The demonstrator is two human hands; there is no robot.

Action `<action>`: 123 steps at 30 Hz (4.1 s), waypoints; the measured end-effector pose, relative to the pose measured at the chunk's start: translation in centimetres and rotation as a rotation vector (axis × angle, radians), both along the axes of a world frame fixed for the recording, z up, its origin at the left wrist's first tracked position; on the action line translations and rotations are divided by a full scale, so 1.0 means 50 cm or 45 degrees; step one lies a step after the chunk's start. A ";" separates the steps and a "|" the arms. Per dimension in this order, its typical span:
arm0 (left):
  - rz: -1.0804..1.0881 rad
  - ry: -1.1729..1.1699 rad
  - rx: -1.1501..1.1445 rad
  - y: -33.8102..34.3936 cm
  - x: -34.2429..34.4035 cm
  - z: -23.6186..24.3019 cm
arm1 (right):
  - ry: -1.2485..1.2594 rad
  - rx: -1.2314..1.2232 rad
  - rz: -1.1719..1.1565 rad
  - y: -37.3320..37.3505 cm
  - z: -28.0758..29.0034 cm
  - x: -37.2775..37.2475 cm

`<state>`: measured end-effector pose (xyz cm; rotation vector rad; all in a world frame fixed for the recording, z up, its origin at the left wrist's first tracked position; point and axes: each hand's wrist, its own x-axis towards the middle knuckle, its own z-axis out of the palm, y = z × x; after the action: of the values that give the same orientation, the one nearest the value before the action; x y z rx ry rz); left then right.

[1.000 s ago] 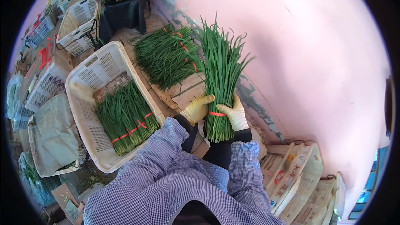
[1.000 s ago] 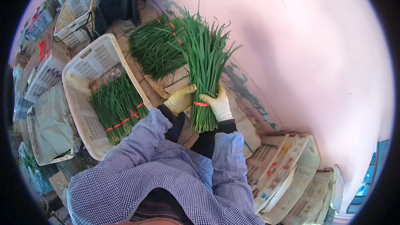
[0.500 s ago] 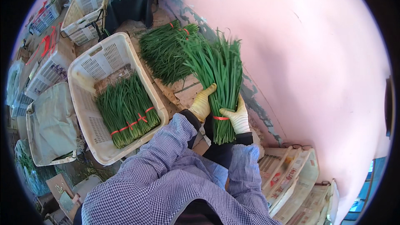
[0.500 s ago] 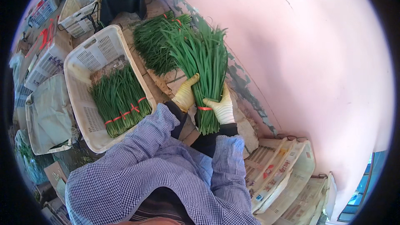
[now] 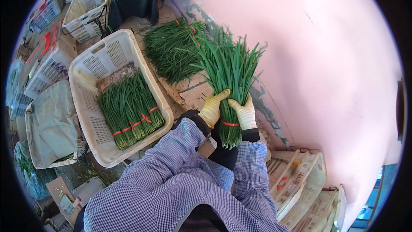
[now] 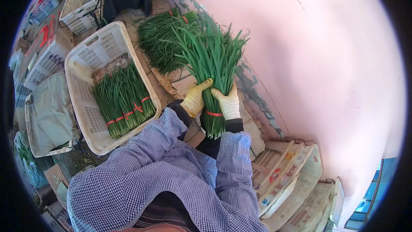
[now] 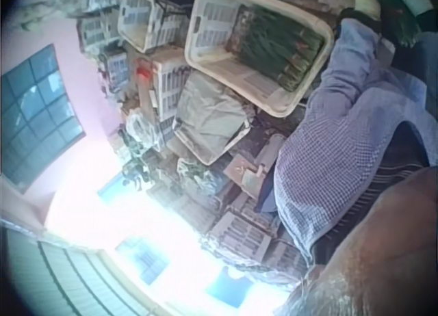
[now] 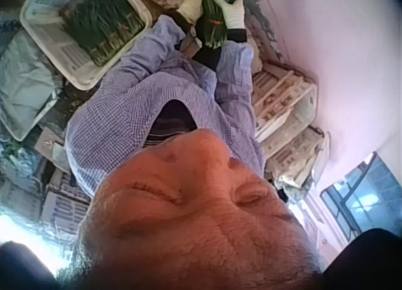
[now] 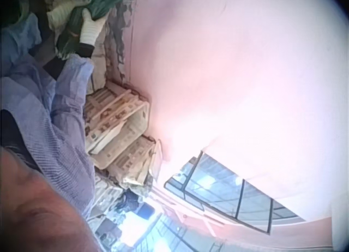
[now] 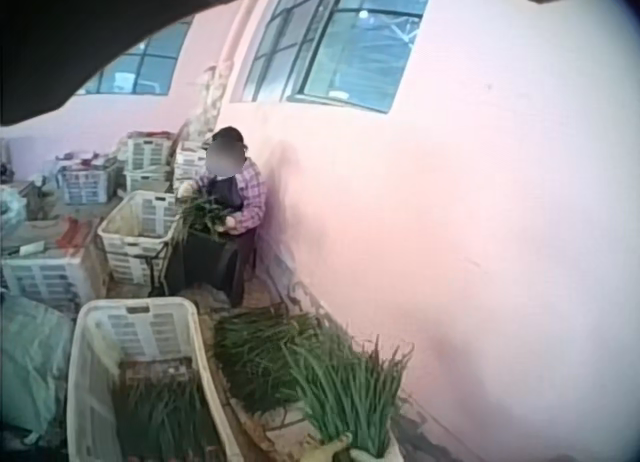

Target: The person picks up bundles of green onions from a pile on the floor, inspects them, and places them into a white plastic basket. The person repeats this process, moving bundles from the floor to the basket.

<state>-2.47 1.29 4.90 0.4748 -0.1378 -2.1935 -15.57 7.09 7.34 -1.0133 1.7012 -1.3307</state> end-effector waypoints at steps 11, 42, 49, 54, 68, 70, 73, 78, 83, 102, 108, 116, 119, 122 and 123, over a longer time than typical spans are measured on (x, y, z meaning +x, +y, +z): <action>-0.046 0.077 0.005 0.020 0.019 0.011 | -0.373 -0.020 -0.095 0.021 0.003 -0.014; 0.074 -0.371 -0.055 0.038 -0.038 -0.011 | 0.969 -0.199 0.107 -0.141 0.240 0.060; 0.072 -0.344 -0.087 0.033 -0.042 -0.025 | 1.320 0.095 0.284 -0.190 0.250 0.031; 0.089 -0.353 -0.130 0.032 -0.050 -0.074 | 1.599 0.092 0.365 -0.169 0.254 0.017; 0.016 -0.180 0.052 0.034 -0.022 -0.056 | 0.619 0.180 0.149 -0.134 0.224 -0.014; 0.003 -0.230 0.073 0.033 -0.010 -0.045 | 0.572 0.262 0.153 -0.129 0.236 -0.016; 0.017 -0.255 0.067 0.030 -0.008 -0.048 | 0.509 0.293 0.161 -0.121 0.255 -0.006; 0.032 -0.282 0.052 0.030 -0.006 -0.042 | 0.525 0.212 0.193 -0.126 0.234 0.012; 0.023 -0.264 0.055 0.028 -0.012 -0.067 | 1.161 0.155 0.335 -0.157 0.218 0.040; 0.103 -0.381 -0.074 0.026 -0.002 -0.029 | 0.752 -0.159 -0.008 -0.142 0.156 -0.004; 0.083 -0.320 -0.021 0.023 -0.017 -0.072 | 1.047 0.525 0.431 -0.118 0.343 0.084; 0.090 -0.263 -0.017 0.026 -0.019 -0.072 | 1.375 -0.022 0.424 -0.158 0.251 0.098; 0.048 -0.327 -0.006 0.029 -0.024 -0.083 | 1.509 0.026 0.497 -0.183 0.241 0.094; 0.022 -0.378 -0.048 0.026 -0.025 -0.091 | 1.644 0.155 0.548 -0.193 0.239 0.093; 0.018 -0.375 -0.049 0.026 -0.025 -0.089 | 1.660 0.150 0.553 -0.195 0.239 0.093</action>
<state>-3.71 2.58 0.45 0.7723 -0.3336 -2.0923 -10.93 -2.64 19.28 -2.2735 2.1282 -0.1639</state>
